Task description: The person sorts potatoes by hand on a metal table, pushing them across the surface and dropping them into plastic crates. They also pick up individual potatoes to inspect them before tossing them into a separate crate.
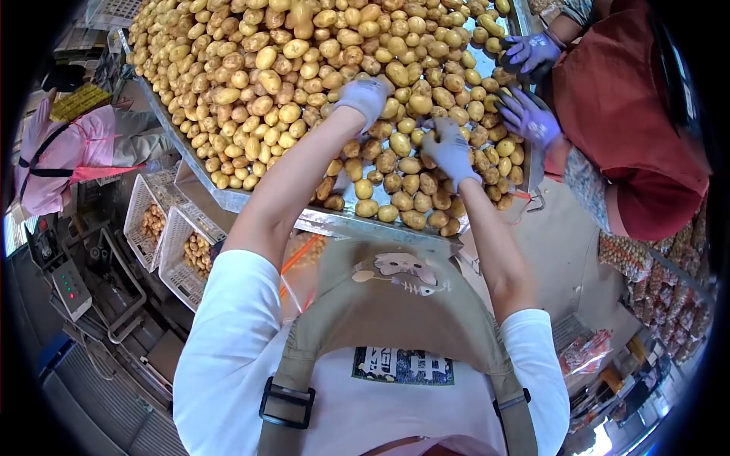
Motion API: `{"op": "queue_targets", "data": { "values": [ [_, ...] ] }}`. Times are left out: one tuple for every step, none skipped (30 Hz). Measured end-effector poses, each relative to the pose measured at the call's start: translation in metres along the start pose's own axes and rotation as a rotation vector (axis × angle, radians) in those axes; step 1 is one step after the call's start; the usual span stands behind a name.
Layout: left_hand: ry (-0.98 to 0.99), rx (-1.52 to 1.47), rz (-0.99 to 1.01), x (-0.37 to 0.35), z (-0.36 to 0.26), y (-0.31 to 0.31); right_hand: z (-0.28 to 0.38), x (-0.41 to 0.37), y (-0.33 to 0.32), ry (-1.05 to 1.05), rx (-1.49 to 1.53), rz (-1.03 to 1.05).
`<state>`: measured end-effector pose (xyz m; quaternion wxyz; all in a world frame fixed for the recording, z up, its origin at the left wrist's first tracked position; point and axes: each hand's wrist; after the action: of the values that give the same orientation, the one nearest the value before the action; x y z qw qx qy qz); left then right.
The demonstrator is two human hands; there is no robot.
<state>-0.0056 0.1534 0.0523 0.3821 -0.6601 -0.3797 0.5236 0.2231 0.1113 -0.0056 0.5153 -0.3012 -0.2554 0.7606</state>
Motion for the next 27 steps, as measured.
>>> {"op": "queue_targets", "data": {
  "values": [
    [0.012,0.045,0.065,0.002,-0.002,0.006,-0.008,-0.003,-0.001,0.049,0.162,-0.027],
    [0.094,0.071,0.08,0.004,-0.003,0.014,0.006,-0.004,-0.017,0.037,0.111,-0.008],
    [0.109,0.127,0.084,0.007,-0.007,0.022,0.013,-0.004,-0.022,0.011,0.049,0.005],
    [0.125,0.186,0.087,0.004,-0.017,0.025,0.02,-0.002,-0.022,-0.014,-0.011,0.018],
    [0.141,0.245,0.089,0.0,-0.027,0.025,0.029,-0.001,-0.022,-0.04,-0.07,0.03],
    [0.05,0.204,0.095,-0.003,-0.035,0.024,0.041,0.001,-0.02,-0.053,-0.192,0.041],
    [0.062,0.161,0.099,-0.005,-0.035,0.022,0.053,0.006,-0.018,0.004,-0.339,0.135],
    [0.077,0.12,0.106,-0.007,-0.032,0.019,0.061,0.013,-0.011,0.025,-0.442,0.185],
    [0.09,0.077,0.114,-0.008,-0.025,0.018,0.068,0.018,-0.005,0.045,-0.546,0.238],
    [0.034,-0.099,0.117,0.001,-0.01,0.031,0.073,0.019,-0.004,0.061,-0.554,0.213],
    [-0.036,-0.321,0.087,-0.01,-0.004,0.02,0.07,0.019,-0.005,0.068,-0.433,0.19],
    [-0.151,-0.764,0.088,-0.025,0.004,0.022,0.063,0.019,-0.009,0.074,-0.311,0.164],
    [-0.269,-1.206,0.084,-0.041,0.013,0.022,0.055,0.02,-0.014,0.079,-0.189,0.136],
    [-0.286,-1.526,0.123,-0.061,0.028,0.021,0.037,0.018,-0.01,0.1,0.076,0.028],
    [-0.303,-1.851,0.161,-0.082,0.041,0.02,0.03,0.015,-0.015,0.201,0.413,0.048],
    [-0.225,-2.213,0.194,-0.102,0.051,0.029,0.047,0.006,-0.028,0.263,0.448,0.06],
    [-0.128,-2.572,0.223,-0.122,0.055,0.045,0.068,-0.012,-0.038,0.326,0.481,0.072],
    [-0.27,-2.763,0.088,-0.133,0.048,0.068,0.08,-0.028,-0.034,0.187,0.42,0.1],
    [-0.126,-2.753,0.125,-0.145,0.038,0.077,0.089,-0.038,-0.023,0.071,0.439,0.154],
    [-0.105,-2.815,0.182,-0.157,0.022,0.076,0.099,-0.048,-0.013,-0.044,0.464,0.209],
    [-0.081,-2.875,0.237,-0.163,0.009,0.073,0.107,-0.051,-0.015,-0.19,0.351,0.302],
    [0.029,-3.084,0.414,-0.161,0.007,0.093,0.11,-0.05,-0.012,-0.211,0.334,0.28],
    [0.106,-3.057,0.419,-0.161,0.003,0.112,0.114,-0.05,-0.008,-0.233,0.32,0.261],
    [0.069,-3.1,0.412,-0.159,0.0,0.121,0.115,-0.048,-0.008,-0.239,0.387,0.179],
    [0.035,-3.141,0.407,-0.156,0.0,0.126,0.111,-0.045,-0.012,-0.243,0.453,0.096],
    [0.024,-3.184,0.449,-0.156,0.001,0.126,0.109,-0.041,-0.018,-0.197,0.458,0.057],
    [0.011,-3.226,0.492,-0.155,0.002,0.125,0.106,-0.044,-0.03,-0.048,0.445,0.103]
  ]
}}
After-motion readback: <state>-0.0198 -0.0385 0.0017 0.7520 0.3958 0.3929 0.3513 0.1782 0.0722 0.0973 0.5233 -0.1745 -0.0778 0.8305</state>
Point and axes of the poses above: each hand's wrist, its own x-axis towards the middle knuckle, its own y-axis out of the palm, z = x × y, and after that the axes turned 1 degree about y, right-handed
